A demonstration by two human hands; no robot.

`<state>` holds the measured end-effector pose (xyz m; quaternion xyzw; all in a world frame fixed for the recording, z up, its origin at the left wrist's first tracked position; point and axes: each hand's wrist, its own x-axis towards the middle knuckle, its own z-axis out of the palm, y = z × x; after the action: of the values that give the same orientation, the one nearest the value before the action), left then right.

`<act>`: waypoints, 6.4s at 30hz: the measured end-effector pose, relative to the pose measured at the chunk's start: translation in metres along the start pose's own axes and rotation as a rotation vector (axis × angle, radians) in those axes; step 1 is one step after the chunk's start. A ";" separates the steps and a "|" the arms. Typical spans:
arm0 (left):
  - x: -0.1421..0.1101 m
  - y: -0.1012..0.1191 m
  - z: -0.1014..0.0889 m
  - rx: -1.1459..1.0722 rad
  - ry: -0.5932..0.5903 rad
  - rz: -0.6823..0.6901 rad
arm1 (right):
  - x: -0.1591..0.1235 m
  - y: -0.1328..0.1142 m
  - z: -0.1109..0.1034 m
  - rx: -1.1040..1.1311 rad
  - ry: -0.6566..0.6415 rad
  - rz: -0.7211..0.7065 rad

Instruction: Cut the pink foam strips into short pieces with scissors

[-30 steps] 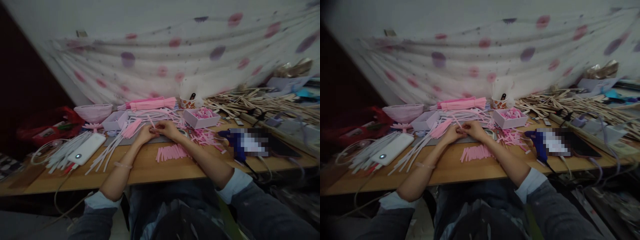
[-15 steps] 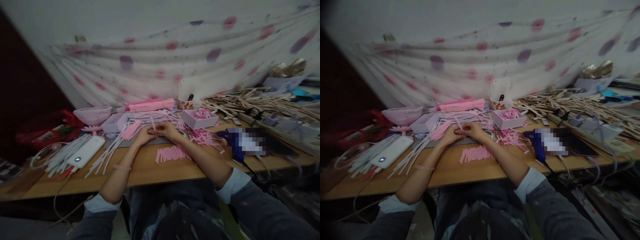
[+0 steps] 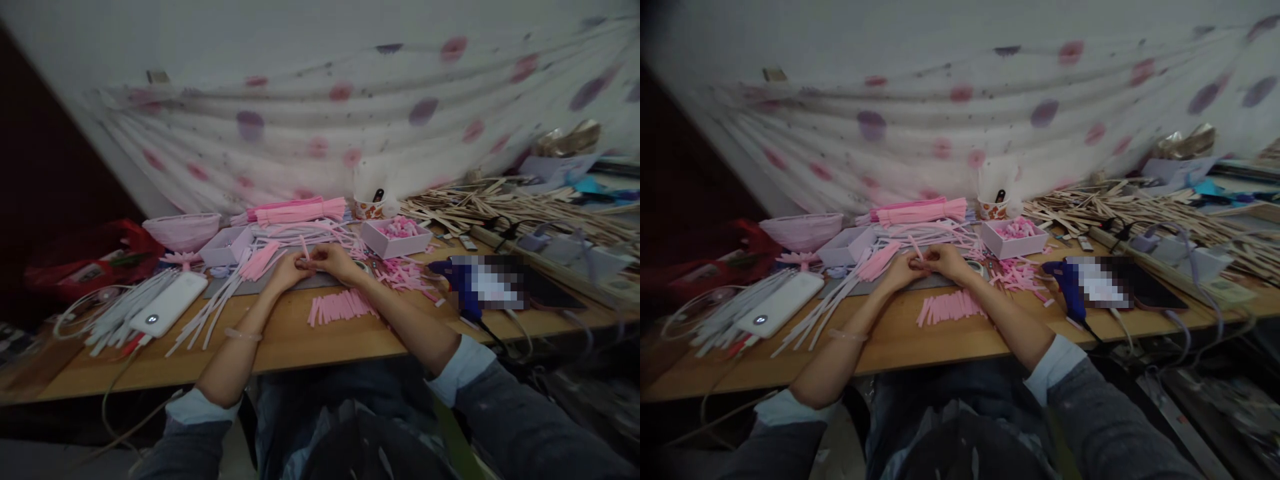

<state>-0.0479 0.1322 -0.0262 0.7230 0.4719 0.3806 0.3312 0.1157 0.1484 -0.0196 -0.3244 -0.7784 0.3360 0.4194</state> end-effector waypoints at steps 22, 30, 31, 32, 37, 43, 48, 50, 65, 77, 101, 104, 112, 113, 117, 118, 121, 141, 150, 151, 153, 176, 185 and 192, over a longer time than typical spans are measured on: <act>0.003 -0.004 -0.003 -0.061 0.090 -0.062 | 0.011 -0.006 -0.025 0.347 0.202 0.208; 0.007 -0.005 -0.027 -0.236 0.229 0.014 | 0.012 -0.006 -0.027 0.562 0.282 0.299; 0.008 -0.005 -0.026 -0.240 0.205 0.019 | 0.012 -0.007 -0.028 0.585 0.285 0.308; 0.008 -0.005 -0.024 -0.221 0.185 0.013 | 0.012 -0.007 -0.028 0.605 0.289 0.316; 0.005 -0.002 -0.021 0.014 0.223 -0.065 | 0.013 -0.008 -0.027 0.668 0.287 0.352; -0.001 0.012 -0.018 0.104 0.148 0.201 | 0.010 -0.009 -0.024 0.713 0.195 0.383; -0.001 0.013 -0.009 0.183 0.153 0.279 | 0.009 -0.007 -0.024 0.707 0.146 0.411; 0.000 0.013 -0.008 0.191 0.159 0.285 | 0.009 -0.006 -0.024 0.720 0.142 0.417; -0.001 0.013 -0.009 0.149 0.150 0.218 | 0.009 0.001 -0.020 0.729 0.077 0.418; -0.002 0.015 -0.008 -0.301 0.009 -0.085 | 0.005 -0.012 -0.010 0.572 0.068 0.277; -0.001 0.015 -0.007 -0.192 0.006 -0.063 | 0.007 0.000 -0.007 0.407 0.027 0.108; -0.001 0.014 -0.008 -0.127 0.029 -0.046 | 0.007 0.001 -0.007 0.363 0.043 0.105; -0.003 0.016 -0.008 -0.082 -0.028 -0.019 | 0.006 -0.005 -0.011 0.150 0.088 0.060; -0.003 0.015 -0.008 -0.086 -0.040 -0.021 | 0.006 -0.005 -0.011 0.154 0.078 0.071; -0.003 0.013 -0.007 -0.111 -0.074 -0.036 | 0.006 -0.004 -0.009 0.250 0.046 0.126; -0.003 0.013 -0.006 -0.126 -0.078 -0.047 | 0.006 -0.003 -0.009 0.277 0.046 0.136; -0.003 0.014 -0.006 -0.184 -0.077 -0.093 | 0.007 -0.002 -0.009 0.346 0.040 0.151; -0.003 0.018 -0.005 -0.285 -0.149 -0.079 | 0.010 -0.001 -0.024 0.442 0.031 0.244; -0.003 0.018 -0.002 -0.171 -0.039 -0.018 | 0.010 0.003 -0.027 0.502 0.041 0.261; -0.003 0.017 -0.002 -0.175 -0.035 -0.013 | 0.010 0.002 -0.027 0.506 0.038 0.261; -0.003 0.017 -0.002 -0.186 -0.035 -0.008 | 0.009 0.001 -0.027 0.509 0.032 0.266; -0.007 0.023 -0.008 -0.541 -0.225 -0.150 | 0.010 -0.001 -0.024 0.433 0.009 0.178; -0.005 0.021 -0.007 -0.423 -0.192 -0.154 | 0.007 -0.008 -0.021 0.407 -0.049 0.186; -0.005 0.020 -0.006 -0.430 -0.173 -0.158 | 0.004 -0.012 -0.019 0.422 -0.082 0.199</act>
<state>-0.0457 0.1218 -0.0074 0.6267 0.4050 0.3818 0.5454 0.1278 0.1497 0.0002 -0.2909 -0.6713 0.5439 0.4109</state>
